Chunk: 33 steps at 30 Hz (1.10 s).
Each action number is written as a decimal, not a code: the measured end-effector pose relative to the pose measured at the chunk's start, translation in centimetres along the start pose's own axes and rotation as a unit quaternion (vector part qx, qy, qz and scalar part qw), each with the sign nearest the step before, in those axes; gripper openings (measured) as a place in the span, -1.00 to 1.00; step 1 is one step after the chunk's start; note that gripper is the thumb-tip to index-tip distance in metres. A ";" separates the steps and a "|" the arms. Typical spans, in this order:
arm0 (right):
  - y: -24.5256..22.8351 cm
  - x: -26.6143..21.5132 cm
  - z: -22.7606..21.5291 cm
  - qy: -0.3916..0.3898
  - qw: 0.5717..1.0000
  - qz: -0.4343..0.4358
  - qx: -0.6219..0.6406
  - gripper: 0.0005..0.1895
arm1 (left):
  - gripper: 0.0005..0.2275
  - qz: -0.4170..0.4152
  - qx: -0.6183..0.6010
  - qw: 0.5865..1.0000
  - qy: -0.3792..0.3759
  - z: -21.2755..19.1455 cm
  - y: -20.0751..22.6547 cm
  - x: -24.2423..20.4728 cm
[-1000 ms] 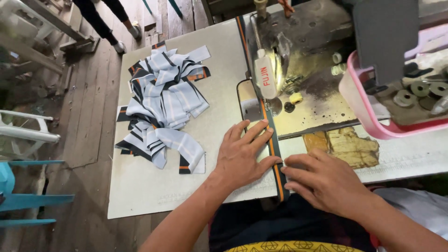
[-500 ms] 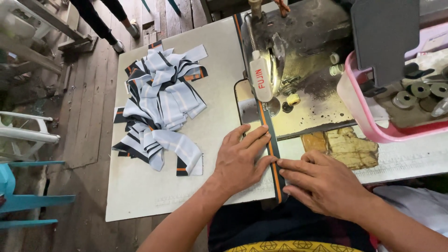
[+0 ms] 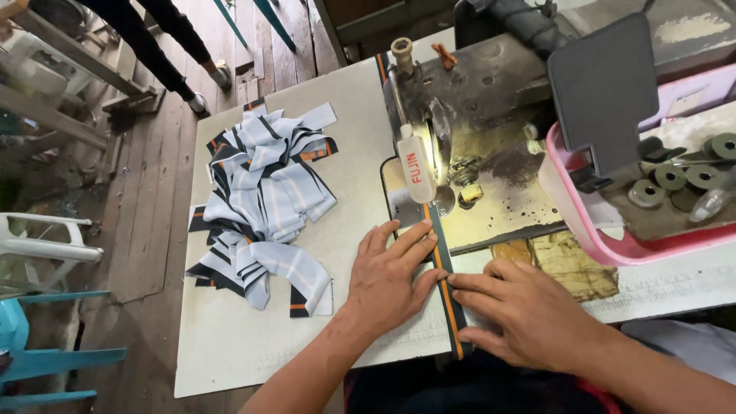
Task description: Sewing decorative fabric strips onto garment components using an industrial sewing machine.
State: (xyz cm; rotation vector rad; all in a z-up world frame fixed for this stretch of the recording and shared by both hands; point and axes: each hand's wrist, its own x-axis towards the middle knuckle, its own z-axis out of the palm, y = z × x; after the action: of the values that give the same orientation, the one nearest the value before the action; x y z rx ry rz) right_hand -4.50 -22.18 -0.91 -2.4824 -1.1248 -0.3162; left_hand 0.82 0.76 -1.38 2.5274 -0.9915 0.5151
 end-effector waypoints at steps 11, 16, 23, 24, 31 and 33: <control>2.8 2.8 -0.3 0.007 0.998 -0.031 -0.059 -0.47 | -0.55 -0.045 0.012 0.996 -0.078 1.3 -3.5 3.0; 4.5 4.2 -0.1 -0.012 0.998 -0.012 -0.064 -0.38 | -0.60 -0.058 0.010 0.996 -0.063 2.1 -5.4 4.4; 6.4 4.5 1.1 -0.027 0.999 0.012 -0.039 -0.36 | -0.61 -0.084 0.003 0.992 -0.098 1.4 -5.8 5.7; 6.9 4.3 1.6 -0.041 0.998 0.039 -0.033 -0.35 | -0.61 -0.085 -0.003 0.991 -0.101 1.6 -5.9 5.9; 7.8 4.5 2.0 -0.018 0.999 0.029 0.001 -0.39 | -0.62 -0.091 -0.018 0.993 -0.070 2.4 -6.2 5.6; 7.9 4.5 2.2 -0.010 1.000 0.020 -0.021 -0.41 | -0.62 -0.095 -0.031 0.993 -0.060 2.4 -6.2 5.5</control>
State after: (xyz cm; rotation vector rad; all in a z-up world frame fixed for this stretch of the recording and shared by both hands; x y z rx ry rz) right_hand 4.51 -22.93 -3.34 -2.5461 -1.0850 -0.3073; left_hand 9.37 0.76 -2.18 2.5875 -0.7835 0.2761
